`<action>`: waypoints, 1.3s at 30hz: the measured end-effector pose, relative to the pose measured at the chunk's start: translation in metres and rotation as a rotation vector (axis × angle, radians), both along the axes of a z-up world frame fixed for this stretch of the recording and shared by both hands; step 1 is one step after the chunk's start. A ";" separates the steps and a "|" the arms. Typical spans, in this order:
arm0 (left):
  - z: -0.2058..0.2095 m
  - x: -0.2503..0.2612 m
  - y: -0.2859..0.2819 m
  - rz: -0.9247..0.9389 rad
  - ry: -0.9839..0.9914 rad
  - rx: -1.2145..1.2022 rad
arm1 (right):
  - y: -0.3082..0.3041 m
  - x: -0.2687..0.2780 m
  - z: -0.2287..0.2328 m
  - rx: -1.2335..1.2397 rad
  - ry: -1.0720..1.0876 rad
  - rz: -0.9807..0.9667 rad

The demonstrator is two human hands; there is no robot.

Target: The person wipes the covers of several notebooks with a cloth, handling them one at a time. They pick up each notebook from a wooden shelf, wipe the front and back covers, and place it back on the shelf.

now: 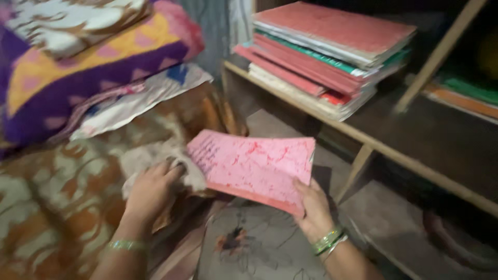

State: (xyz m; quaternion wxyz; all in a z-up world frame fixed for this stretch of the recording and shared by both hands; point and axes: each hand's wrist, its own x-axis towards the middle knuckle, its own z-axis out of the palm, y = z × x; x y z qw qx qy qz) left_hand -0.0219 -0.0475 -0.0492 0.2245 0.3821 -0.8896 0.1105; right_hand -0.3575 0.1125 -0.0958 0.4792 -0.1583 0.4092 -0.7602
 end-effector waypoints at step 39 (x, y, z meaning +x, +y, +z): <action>-0.149 -0.209 -0.047 0.102 1.945 0.989 | -0.174 -0.192 -0.228 0.270 0.369 -0.206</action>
